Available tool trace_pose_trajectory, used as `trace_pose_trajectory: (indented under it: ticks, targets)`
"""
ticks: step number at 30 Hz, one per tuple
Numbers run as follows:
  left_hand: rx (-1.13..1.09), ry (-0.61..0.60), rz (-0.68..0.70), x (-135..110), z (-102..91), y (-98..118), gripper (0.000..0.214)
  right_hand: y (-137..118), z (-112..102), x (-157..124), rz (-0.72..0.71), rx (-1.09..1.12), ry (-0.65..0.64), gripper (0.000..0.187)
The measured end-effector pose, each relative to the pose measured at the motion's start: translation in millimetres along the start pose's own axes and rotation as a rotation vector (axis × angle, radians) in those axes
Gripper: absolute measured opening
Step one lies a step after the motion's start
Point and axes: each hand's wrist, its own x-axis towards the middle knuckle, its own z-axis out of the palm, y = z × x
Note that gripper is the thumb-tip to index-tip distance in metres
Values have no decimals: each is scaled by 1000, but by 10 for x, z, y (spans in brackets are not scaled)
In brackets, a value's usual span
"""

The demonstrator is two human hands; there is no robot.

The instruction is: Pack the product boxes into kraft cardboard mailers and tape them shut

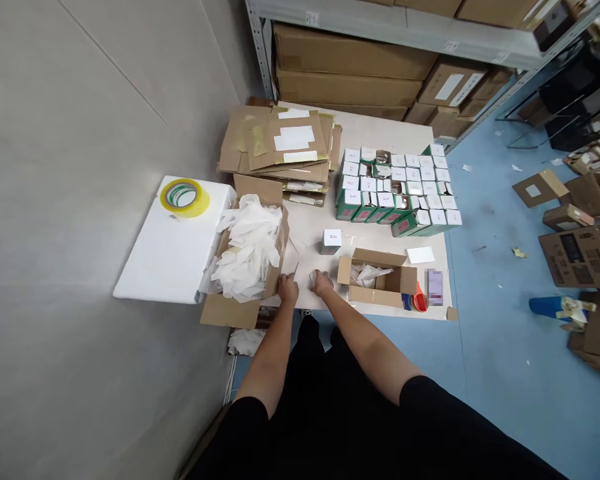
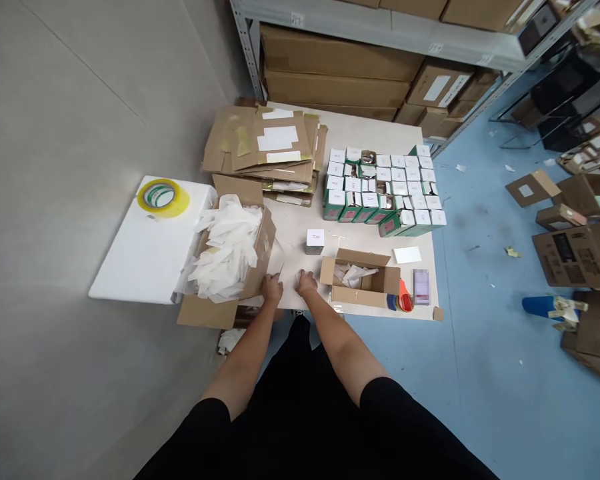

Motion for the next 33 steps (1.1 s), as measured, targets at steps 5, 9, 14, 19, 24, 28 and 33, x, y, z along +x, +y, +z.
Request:
trace_pose_trajectory:
  ticks: [5,9,14,19,24,28,33]
  targets:
    - [-11,-47,35,-52,78,-42,29,75,111,99,1,-1,127,29]
    - [-104,-37,81,126,12,138,28,26,-17,81,10,69,161,26]
    - [-255,78,65,708,-184,491,24,-19,-292,-82,-147,207,316,40]
    - [-355,118,-87,1251,-288,681,40,141,-553,-348,-315,393,489,39]
    - [-383,96,-248,1403,-231,720,69,505,-685,-534,-304,502,590,38]
    - [-443,101,-272,1250,-206,746,34,895,-722,-573,-246,545,640,37]
    - [-541,146,-261,848,-275,808,12,1334,-761,-575,-219,575,745,36]
